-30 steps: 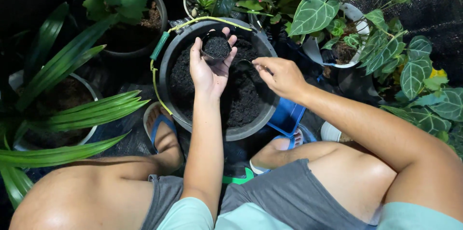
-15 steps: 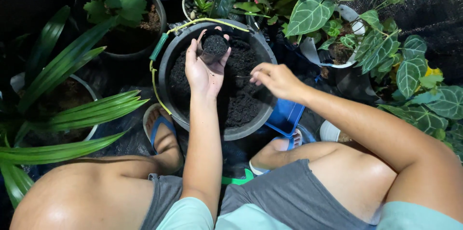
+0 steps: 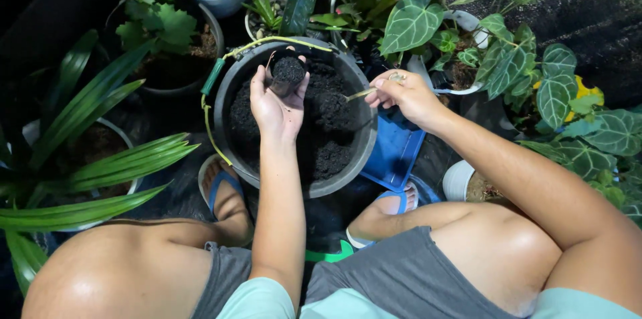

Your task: The person scoops dark soil from a bucket using a spoon and fills small black plastic pots. They press the soil down with their fingers to compact it and then place the filled pots into a blue tray.

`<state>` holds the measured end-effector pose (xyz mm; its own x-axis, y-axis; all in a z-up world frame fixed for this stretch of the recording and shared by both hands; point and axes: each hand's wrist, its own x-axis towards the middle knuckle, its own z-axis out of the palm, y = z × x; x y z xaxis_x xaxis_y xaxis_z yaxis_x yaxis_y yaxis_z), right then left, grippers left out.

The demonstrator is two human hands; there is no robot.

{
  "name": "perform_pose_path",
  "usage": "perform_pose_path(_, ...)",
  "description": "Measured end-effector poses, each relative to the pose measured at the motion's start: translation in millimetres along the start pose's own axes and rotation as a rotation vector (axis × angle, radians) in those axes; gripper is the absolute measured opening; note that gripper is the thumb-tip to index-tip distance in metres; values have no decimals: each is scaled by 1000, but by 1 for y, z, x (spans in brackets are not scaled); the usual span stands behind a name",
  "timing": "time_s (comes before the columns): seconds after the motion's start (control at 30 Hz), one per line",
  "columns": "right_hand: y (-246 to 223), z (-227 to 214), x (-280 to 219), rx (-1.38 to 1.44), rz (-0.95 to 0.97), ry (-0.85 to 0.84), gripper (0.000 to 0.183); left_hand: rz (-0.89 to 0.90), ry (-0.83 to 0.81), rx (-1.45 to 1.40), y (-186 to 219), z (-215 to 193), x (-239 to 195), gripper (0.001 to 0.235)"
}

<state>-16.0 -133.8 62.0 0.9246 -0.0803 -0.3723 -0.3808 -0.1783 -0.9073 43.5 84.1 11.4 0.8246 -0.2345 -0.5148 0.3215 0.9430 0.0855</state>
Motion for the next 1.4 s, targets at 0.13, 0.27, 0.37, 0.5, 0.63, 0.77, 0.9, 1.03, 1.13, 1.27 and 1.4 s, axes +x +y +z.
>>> perform_pose_path(0.13,1,-11,2,-9,-50,23,21,-9,23,2,-6,-1,3,23)
perform_pose_path(0.27,-7,-12,-2,-7,-82,70,19,2,50,17,-7,-1,3,22)
perform_pose_path(0.37,-9,-13,-5,-6,-94,88,18,13,62,32,-7,4,-1,22)
perform_pose_path(0.5,-16,-13,-8,-5,-100,93,18,23,85,37,-7,12,-8,21)
perform_pose_path(0.63,-19,-13,-10,31,-88,90,18,29,86,40,-8,10,-8,22)
perform_pose_path(0.77,-30,-15,-12,118,-119,114,19,25,80,57,-13,4,-1,23)
perform_pose_path(0.9,-43,-18,-15,173,-200,159,18,11,52,81,-27,1,0,29)
perform_pose_path(1.03,-54,-10,-23,114,-290,196,17,-1,59,110,-45,10,-11,31)
perform_pose_path(1.13,-54,-3,-26,-30,-446,199,16,-32,67,77,-59,7,-10,31)
perform_pose_path(1.27,-67,12,-41,-393,-687,264,11,-30,48,20,-72,5,-9,34)
perform_pose_path(1.4,-62,14,-40,-760,-1080,203,18,-29,48,-28,-76,6,-9,35)
